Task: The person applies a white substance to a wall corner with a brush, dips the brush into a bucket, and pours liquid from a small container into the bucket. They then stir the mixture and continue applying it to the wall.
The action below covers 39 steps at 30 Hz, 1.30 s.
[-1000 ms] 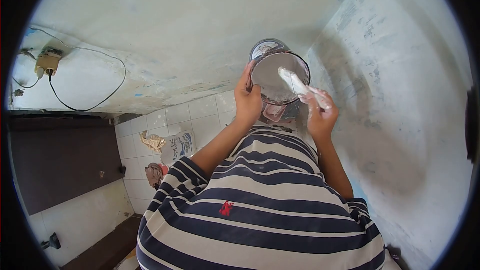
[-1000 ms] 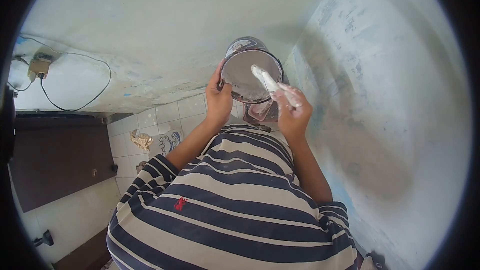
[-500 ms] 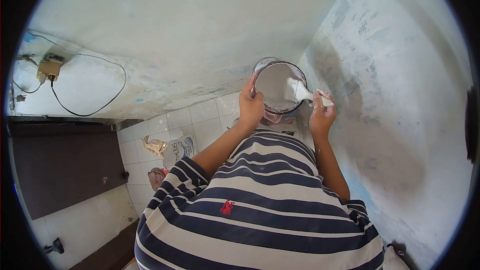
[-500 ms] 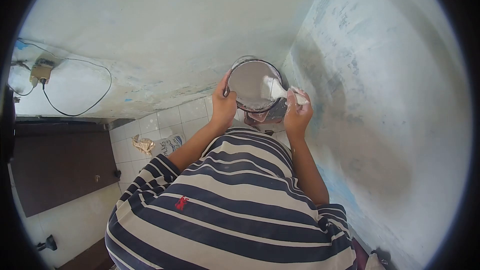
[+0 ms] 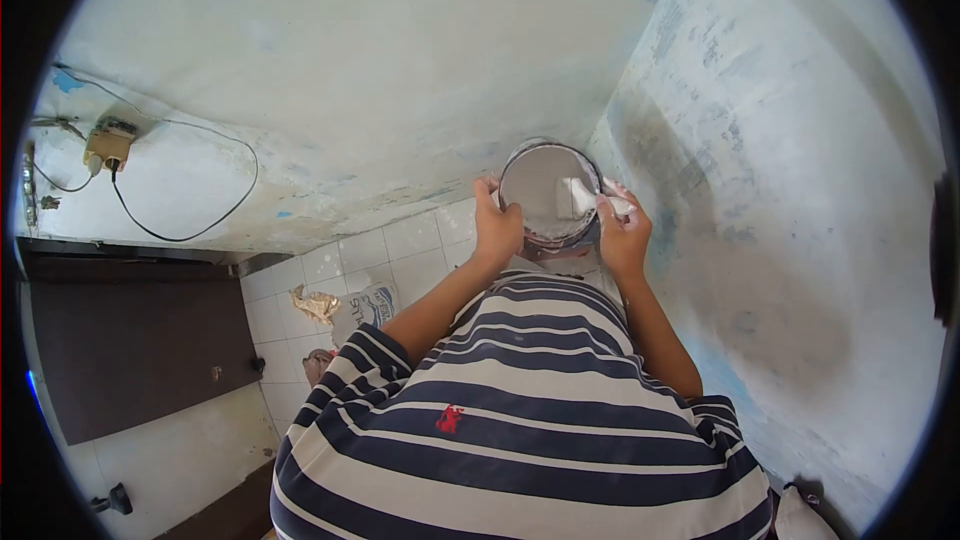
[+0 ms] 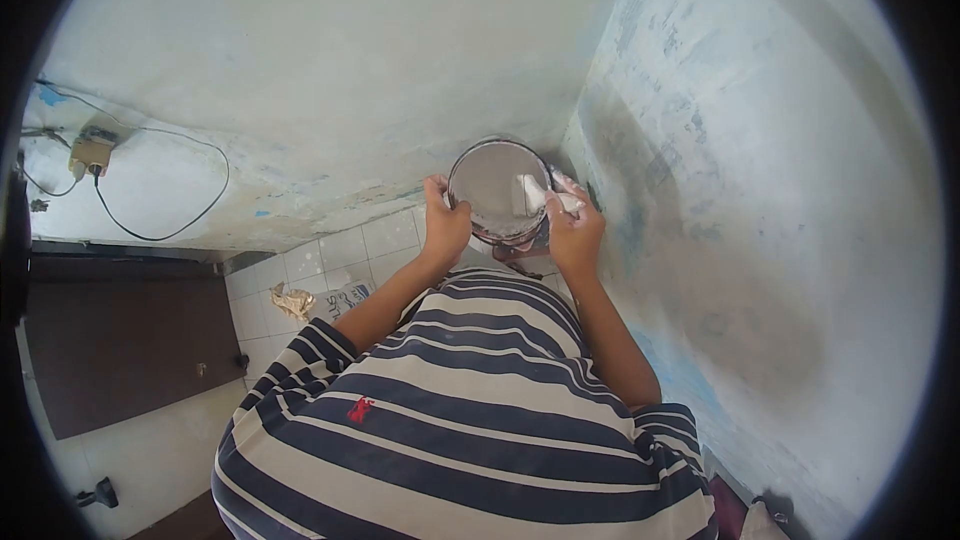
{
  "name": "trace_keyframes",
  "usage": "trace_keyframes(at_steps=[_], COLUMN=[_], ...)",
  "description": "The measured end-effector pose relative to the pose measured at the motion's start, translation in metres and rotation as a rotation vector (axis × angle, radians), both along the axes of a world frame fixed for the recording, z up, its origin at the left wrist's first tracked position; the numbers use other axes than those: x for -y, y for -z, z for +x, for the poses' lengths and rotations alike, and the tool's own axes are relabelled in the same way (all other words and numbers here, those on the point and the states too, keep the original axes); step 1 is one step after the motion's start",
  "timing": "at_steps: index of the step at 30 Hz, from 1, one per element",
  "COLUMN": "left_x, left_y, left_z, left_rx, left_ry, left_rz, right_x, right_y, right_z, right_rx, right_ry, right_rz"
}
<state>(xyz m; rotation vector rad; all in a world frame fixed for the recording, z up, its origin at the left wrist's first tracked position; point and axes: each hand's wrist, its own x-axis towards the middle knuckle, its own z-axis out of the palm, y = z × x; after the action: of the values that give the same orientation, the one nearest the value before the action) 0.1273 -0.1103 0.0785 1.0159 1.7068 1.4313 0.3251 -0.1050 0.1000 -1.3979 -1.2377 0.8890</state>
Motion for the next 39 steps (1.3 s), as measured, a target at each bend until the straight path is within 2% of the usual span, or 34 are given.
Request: trace_keyframes(at_steps=[2,3,5,8,9,11,18,21,23,24,27,29,30,32,33,35,39], left_x=[0.003,0.003,0.004,0.002,0.002,0.000,-0.009,-0.012,-0.012,-0.014,-0.020,-0.027,-0.030,-0.038,-0.040,-0.041,-0.040], left_y=[-0.002,0.006,0.030,0.032,0.028,0.011,0.005,-0.006,-0.010,-0.015,-0.028,-0.028,-0.012,0.030,0.023,0.004,0.006], left_z=[-0.009,-0.013,-0.021,-0.024,-0.028,-0.035,-0.043,-0.051,-0.059,-0.064,-0.081,-0.096,-0.105,-0.124,-0.129,-0.138,-0.151], left_rx=[0.019,0.018,-0.200,-0.259,-0.262,-0.496,-0.601,-0.657,-0.780,-0.781,-0.770,-0.762,-0.763,-0.721,-0.723,0.342,0.422], left_ry=[0.119,0.124,0.197,0.211,0.220,0.378,0.375,0.373,0.373,0.378,0.410,0.457,0.463,0.477,0.488,0.685,0.661], left_rz=[-0.182,-0.180,-0.190,-0.170,-0.172,-0.205,-0.090,-0.100,-0.131,-0.126,-0.174,-0.198,-0.192,0.057,0.064,-0.495,-0.507], right_x=[0.002,0.002,0.001,-0.004,-0.005,-0.006,-0.007,-0.007,-0.009,-0.011,-0.013,-0.014,-0.015,-0.019,-0.019,-0.018,-0.008], right_y=[-0.005,-0.008,-0.011,-0.008,-0.007,-0.013,-0.024,-0.032,-0.028,-0.028,-0.029,-0.033,-0.035,-0.035,-0.034,-0.030,-0.032], right_z=[-0.003,-0.004,-0.003,0.000,0.000,-0.001,-0.011,-0.025,-0.032,-0.037,-0.058,-0.072,-0.078,-0.092,-0.099,-0.112,-0.133], right_rx=[-0.017,-0.032,0.033,0.164,0.233,0.244,0.332,0.288,0.362,0.437,0.395,0.415,0.432,0.432,0.430,0.461,0.515], right_ry=[-0.003,-0.009,-0.017,-0.032,-0.039,-0.039,-0.006,0.016,0.014,0.008,0.027,0.033,0.031,0.025,0.010,0.019,0.041], right_rz=[0.003,0.002,0.029,0.094,0.131,0.112,0.102,0.108,0.165,0.223,0.202,0.218,0.236,0.258,0.274,0.263,0.199])
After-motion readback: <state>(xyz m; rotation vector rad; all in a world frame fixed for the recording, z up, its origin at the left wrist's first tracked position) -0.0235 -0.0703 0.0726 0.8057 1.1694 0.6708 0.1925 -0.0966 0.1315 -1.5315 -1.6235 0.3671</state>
